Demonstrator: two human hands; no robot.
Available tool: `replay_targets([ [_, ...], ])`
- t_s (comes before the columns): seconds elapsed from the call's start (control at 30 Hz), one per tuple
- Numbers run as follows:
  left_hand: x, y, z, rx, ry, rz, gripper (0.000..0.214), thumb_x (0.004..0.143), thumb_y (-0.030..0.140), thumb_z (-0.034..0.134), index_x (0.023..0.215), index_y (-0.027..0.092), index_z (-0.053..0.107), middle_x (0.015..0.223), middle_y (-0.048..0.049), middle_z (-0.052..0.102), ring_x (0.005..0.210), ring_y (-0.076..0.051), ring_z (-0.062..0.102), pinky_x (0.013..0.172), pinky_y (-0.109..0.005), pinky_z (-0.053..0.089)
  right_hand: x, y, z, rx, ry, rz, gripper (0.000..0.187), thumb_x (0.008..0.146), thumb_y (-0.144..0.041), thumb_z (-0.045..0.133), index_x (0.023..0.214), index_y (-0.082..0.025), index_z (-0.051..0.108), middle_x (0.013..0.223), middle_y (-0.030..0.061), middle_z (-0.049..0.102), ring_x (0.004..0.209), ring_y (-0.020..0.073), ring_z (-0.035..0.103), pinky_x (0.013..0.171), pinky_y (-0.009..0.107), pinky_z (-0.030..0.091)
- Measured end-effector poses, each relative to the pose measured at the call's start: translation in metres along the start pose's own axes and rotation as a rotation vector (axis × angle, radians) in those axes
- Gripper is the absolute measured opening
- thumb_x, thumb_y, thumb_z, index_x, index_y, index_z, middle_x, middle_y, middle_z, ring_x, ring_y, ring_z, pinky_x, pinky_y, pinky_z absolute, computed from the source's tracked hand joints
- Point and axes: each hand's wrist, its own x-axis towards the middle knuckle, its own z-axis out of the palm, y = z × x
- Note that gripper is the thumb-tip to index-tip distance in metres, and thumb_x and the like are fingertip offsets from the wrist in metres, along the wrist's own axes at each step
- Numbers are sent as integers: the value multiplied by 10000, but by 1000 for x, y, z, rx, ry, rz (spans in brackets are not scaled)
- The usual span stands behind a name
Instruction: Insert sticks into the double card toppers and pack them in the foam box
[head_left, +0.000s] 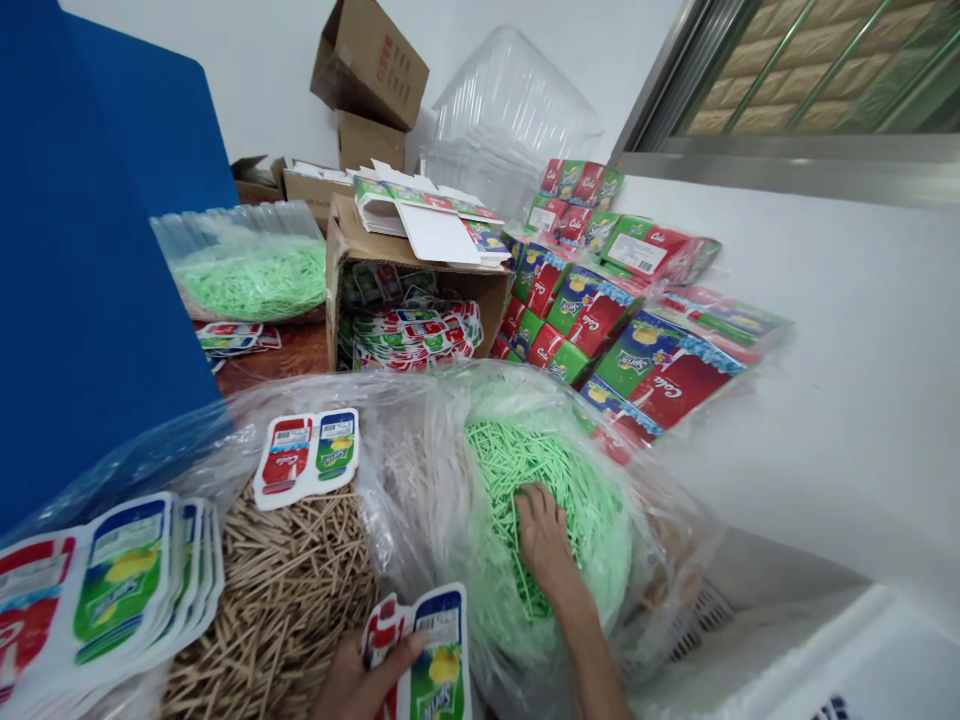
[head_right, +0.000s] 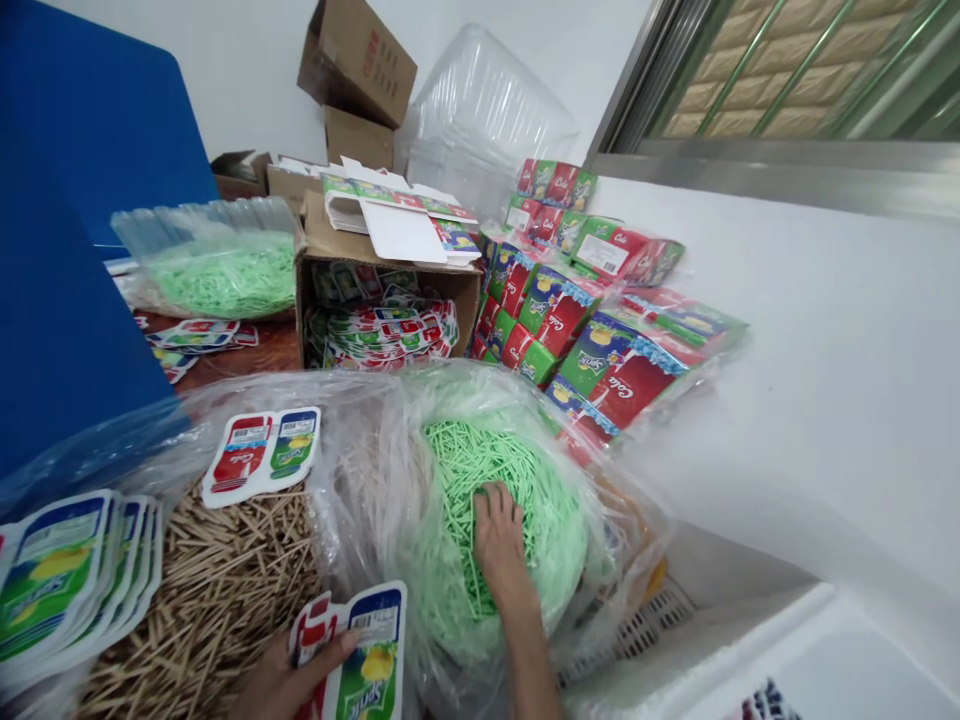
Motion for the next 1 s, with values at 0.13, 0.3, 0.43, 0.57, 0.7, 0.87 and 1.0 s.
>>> replay_targets([
  [0.13,-1,1,4,-14,7,-11,427,472,493,822,702,171,660,603,-20,750,608,-240,716,582,-291,581,1,2,8,33,4,-1,378,837,29,335,1050,-138,600,1231,168,544,1238,305,391,890,463,391],
  [0.3,-1,-4,-1,-45,84,9,462,456,447,849,766,172,644,654,-30,763,619,-248,724,596,-311,587,1,6,4,143,25,3,343,840,29,341,951,-149,612,1216,156,561,1296,303,345,927,464,379],
  [0.43,-7,-1,-7,-93,151,-1,522,429,406,873,831,177,630,634,-20,759,656,-264,730,590,-308,590,-4,10,-4,292,68,28,370,836,23,293,990,-142,586,1229,157,560,1324,296,309,976,511,321],
  [0.57,-16,9,-2,-106,151,-9,588,408,444,868,866,179,611,614,-10,750,636,-266,726,594,-325,588,-4,12,-8,482,107,106,364,803,-10,319,1010,-166,574,1109,125,628,1299,260,363,1020,519,266],
  [0.7,-21,19,7,70,99,-32,536,480,507,815,837,153,630,601,-21,735,578,-239,704,591,-319,569,0,13,-12,707,122,264,223,835,-194,370,910,-191,581,925,107,679,1082,268,557,966,495,345],
  [0.87,-17,43,24,402,-209,170,370,661,492,704,727,134,635,618,-20,712,610,-191,675,564,-243,512,4,11,-20,1050,51,429,307,871,-399,363,800,-209,593,643,45,645,708,237,639,694,362,494],
  [1.0,0,75,58,648,-445,570,201,776,342,636,701,156,632,1088,-96,690,955,-220,652,816,-280,486,-3,4,-20,1317,-37,501,301,814,-474,505,750,-208,629,518,-11,581,456,192,554,495,327,461],
])
